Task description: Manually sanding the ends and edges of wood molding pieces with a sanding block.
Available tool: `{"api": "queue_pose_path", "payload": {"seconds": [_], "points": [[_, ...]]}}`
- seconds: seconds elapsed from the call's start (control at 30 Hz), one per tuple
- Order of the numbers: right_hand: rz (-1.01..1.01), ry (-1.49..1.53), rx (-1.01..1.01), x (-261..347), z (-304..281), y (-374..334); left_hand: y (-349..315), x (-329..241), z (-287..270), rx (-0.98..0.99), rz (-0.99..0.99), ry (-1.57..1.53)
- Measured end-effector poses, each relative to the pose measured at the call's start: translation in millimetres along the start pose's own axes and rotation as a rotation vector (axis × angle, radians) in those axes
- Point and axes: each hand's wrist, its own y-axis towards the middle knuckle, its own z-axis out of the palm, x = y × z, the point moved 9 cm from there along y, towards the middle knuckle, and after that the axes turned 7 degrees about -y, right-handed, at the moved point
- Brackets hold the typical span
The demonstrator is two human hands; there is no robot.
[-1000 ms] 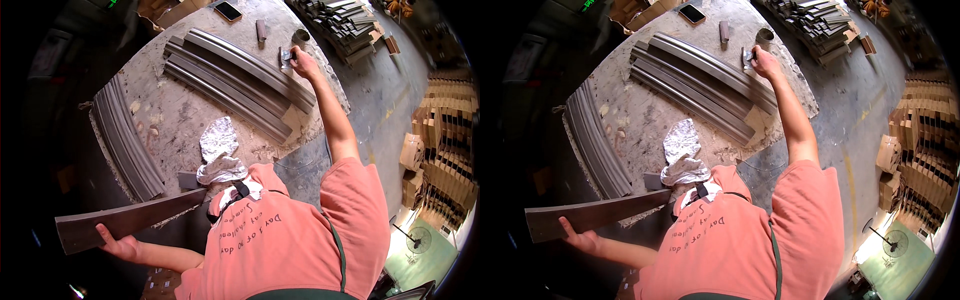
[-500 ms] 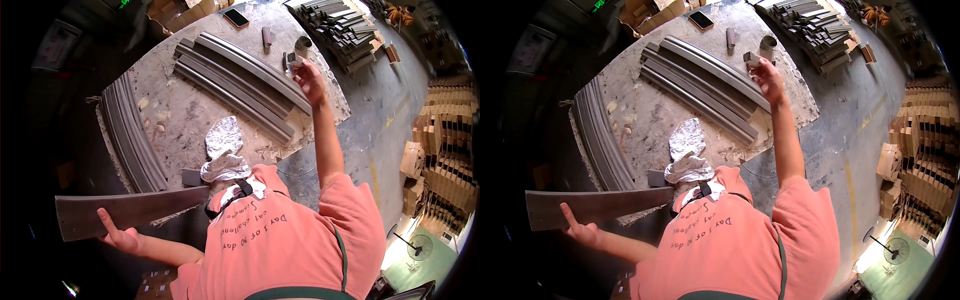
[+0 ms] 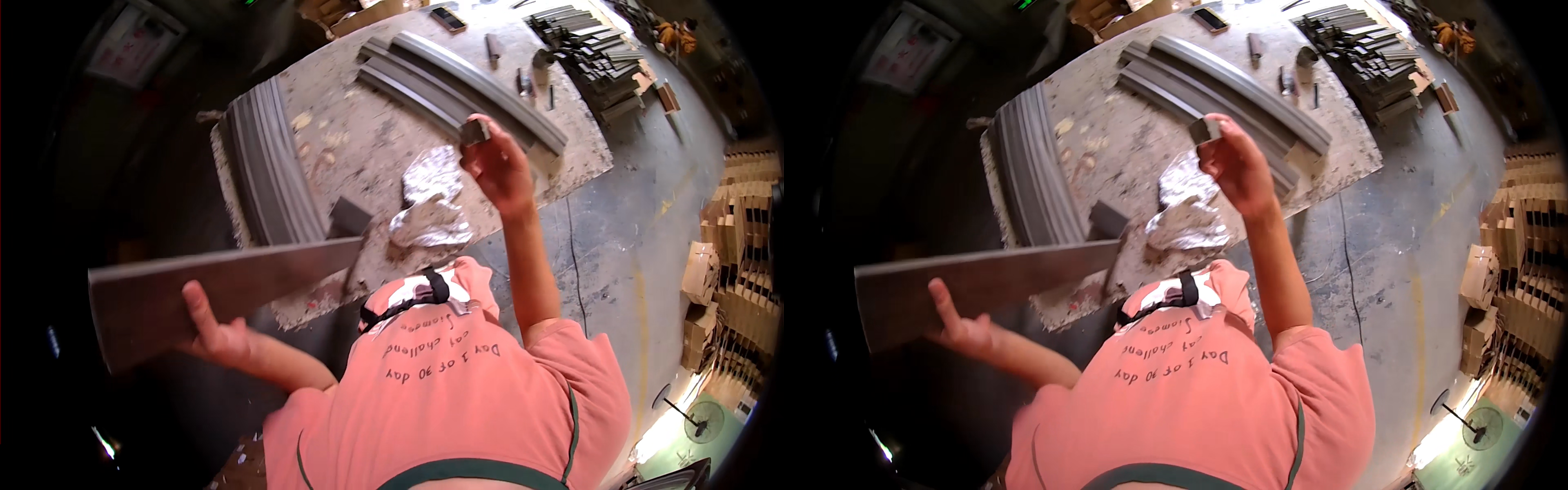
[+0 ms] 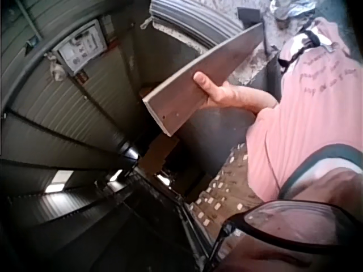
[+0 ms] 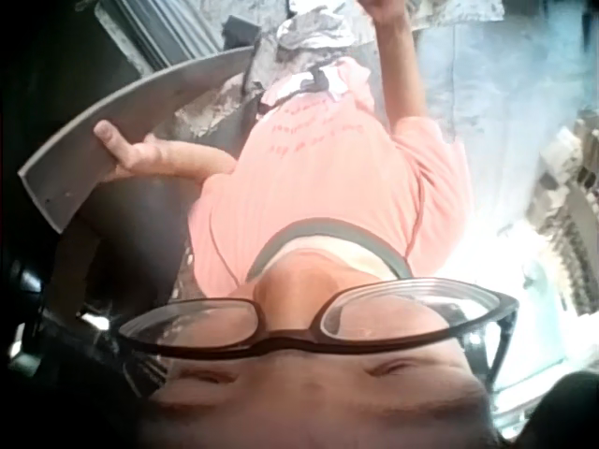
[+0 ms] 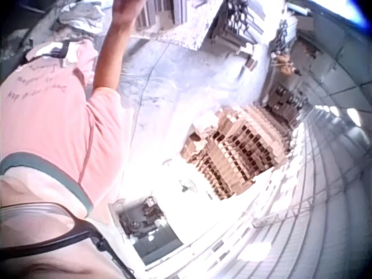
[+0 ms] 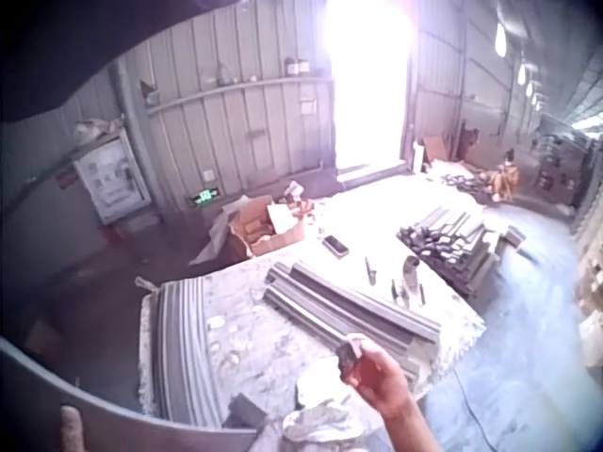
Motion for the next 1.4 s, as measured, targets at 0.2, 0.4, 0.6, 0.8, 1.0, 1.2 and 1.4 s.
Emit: {"api": "queue_pose_path", "payload": {"seconds": [0.2, 0.4, 0.6, 0.8, 1.0, 1.2, 1.4], "points": [[-0.038, 0.052, -0.114, -56, 19, -53, 26, 38, -24, 0.101, -0.185, -0.25], [-0.108, -0.069, -0.138, -94, 55, -92, 38, 63, -54, 0.147, -0.296, -0.395], [-0.231, -0.398, -0.186, -82, 133, -115, 36, 44, -64, 0.127, -0.136, -0.375], [-0.431, -0.664, -0.062, -57, 246, -122, 26, 5, -52, 0.291, 0.007, -0.49], [-0.982, -1.104, -0.005, -27, 353, -167, 11, 3, -38, 0.437, 0.035, -0.385], [-1.389, -1.473, 0.112, -8, 428, -199, -3, -9, -21, 0.445, 0.13, -0.396], [-1.616, -1.566, 0.201, -24, 456, -215, -19, -3, -3, 0.514, 0.078, -0.455]]}}
